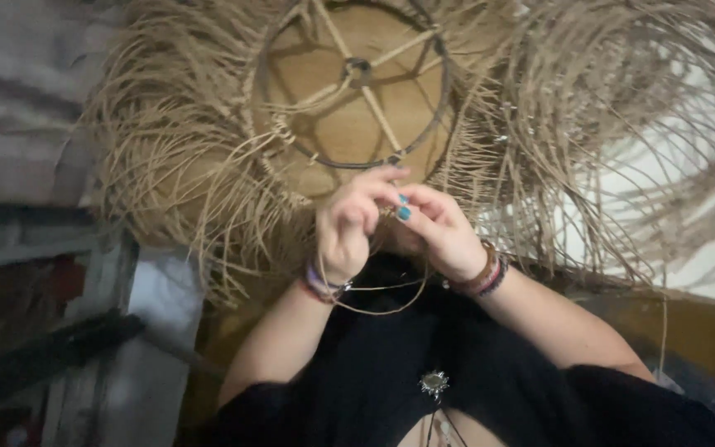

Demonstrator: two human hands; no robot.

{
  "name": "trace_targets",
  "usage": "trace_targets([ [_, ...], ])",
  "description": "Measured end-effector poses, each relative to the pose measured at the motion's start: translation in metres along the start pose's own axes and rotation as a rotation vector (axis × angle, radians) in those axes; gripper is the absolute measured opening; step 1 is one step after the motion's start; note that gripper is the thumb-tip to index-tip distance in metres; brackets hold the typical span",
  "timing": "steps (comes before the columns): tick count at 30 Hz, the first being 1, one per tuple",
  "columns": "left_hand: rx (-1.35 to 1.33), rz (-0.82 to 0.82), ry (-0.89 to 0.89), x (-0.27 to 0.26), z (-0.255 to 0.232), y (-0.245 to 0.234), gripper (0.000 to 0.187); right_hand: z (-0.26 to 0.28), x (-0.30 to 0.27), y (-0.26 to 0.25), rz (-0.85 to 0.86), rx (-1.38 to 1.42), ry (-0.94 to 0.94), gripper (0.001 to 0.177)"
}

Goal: Weaving and knotting natural fibers onto a circular frame to create a decorative object.

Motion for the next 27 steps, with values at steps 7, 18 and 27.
trace_targets([
  [7,-1.01,-0.28,-0.272,0.047,0.033,-0.003,0.055,0.003,0.011,0.005,0.076,0.042,-0.122,0.012],
  [18,-1.127,-0.438,-0.236,0.094,0.053,-0.034,0.051,-0.037,0.016,-0.024,0.051,0.08,-0.08,0.009],
  [27,-0.852,-0.128,0.02,0.046,-0.002,-0.012,0.061,-0.059,0.03,-0.033,0.207,0.194,-0.006,0.018],
])
Point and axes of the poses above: each hand's wrist, its own x-axis towards the middle knuckle, its own y-axis out of the palm, z = x × y, the point moved 7 cm from there along x, towards the middle knuckle, and after that the axes turned 3 degrees about -y, right-handed, at the moved point
